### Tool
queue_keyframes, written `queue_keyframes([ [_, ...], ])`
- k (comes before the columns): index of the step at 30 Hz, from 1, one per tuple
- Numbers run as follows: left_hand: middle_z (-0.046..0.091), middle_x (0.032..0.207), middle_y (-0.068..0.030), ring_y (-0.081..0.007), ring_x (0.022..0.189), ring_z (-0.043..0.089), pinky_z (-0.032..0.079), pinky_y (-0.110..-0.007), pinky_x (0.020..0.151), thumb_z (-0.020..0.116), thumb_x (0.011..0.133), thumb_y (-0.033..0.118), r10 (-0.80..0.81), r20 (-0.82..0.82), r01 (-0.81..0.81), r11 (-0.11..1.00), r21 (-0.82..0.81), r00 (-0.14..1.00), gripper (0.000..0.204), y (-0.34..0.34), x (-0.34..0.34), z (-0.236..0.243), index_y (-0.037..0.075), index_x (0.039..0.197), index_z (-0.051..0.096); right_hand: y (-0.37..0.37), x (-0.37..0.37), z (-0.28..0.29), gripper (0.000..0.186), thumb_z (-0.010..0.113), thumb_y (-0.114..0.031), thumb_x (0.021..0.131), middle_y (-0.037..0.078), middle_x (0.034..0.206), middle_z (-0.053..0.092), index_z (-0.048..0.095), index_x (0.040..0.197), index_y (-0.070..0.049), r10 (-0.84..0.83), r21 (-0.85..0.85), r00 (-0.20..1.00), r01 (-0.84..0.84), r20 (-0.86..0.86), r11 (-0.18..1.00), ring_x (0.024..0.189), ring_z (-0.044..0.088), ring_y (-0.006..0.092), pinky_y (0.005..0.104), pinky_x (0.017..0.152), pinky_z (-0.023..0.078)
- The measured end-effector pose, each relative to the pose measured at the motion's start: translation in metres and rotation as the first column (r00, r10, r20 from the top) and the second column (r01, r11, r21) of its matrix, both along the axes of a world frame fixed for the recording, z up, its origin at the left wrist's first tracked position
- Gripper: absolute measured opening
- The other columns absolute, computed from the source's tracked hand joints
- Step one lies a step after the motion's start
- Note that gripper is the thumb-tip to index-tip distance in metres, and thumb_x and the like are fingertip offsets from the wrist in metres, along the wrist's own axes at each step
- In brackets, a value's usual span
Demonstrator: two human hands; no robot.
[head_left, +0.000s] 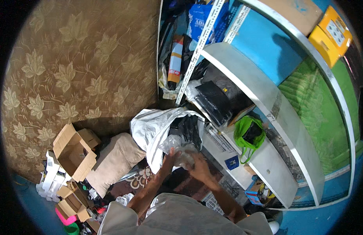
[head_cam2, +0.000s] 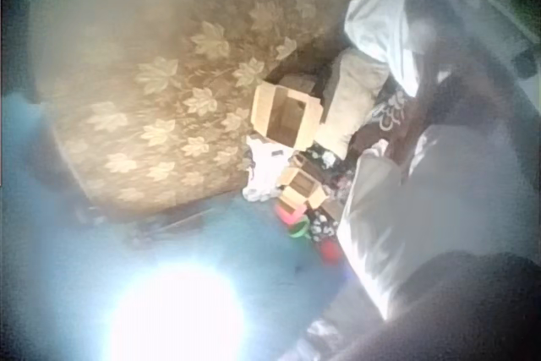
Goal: The person picks up mechanical parts from boxes, places them into bags, and moves a boxed electronic item onto a shelf.
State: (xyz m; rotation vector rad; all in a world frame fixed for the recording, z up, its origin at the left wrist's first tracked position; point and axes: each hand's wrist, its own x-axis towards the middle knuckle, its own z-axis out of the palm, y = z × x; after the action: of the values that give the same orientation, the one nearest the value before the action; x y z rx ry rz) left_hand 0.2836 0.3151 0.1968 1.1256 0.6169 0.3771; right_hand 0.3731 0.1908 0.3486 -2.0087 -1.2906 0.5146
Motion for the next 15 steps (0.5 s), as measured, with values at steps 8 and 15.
queue_keyframes([
  [8,0.039,0.137,-0.0136,-0.0177,0.119,0.044,0.035,-0.029,0.099,0.058,0.089,0.031,-0.161,0.533,0.136,0.987,0.085,0.831,0.064,0.059,0.002,0.034,0.002,0.139,0.031,0.068,0.057,-0.032,0.059,0.051,-0.028,0.090,0.022,0.145,0.019,0.029,0.139,-0.004,0.094,0.015,0.964,-0.101,0.248,0.995,0.134,0.020,0.0392,0.0449,0.107,0.021],
  [15,0.052,0.125,-0.0145,-0.0218,0.114,0.050,0.039,-0.032,0.095,0.050,0.089,0.035,-0.418,-0.070,0.415,0.842,0.344,0.906,0.055,0.084,0.032,0.013,-0.003,0.129,0.043,0.057,0.116,-0.064,0.075,0.070,-0.035,0.077,0.022,0.133,0.040,0.035,0.133,0.001,-0.120,-0.093,0.886,0.087,-0.448,0.992,0.123,0.040,0.0312,0.0390,0.101,0.033],
])
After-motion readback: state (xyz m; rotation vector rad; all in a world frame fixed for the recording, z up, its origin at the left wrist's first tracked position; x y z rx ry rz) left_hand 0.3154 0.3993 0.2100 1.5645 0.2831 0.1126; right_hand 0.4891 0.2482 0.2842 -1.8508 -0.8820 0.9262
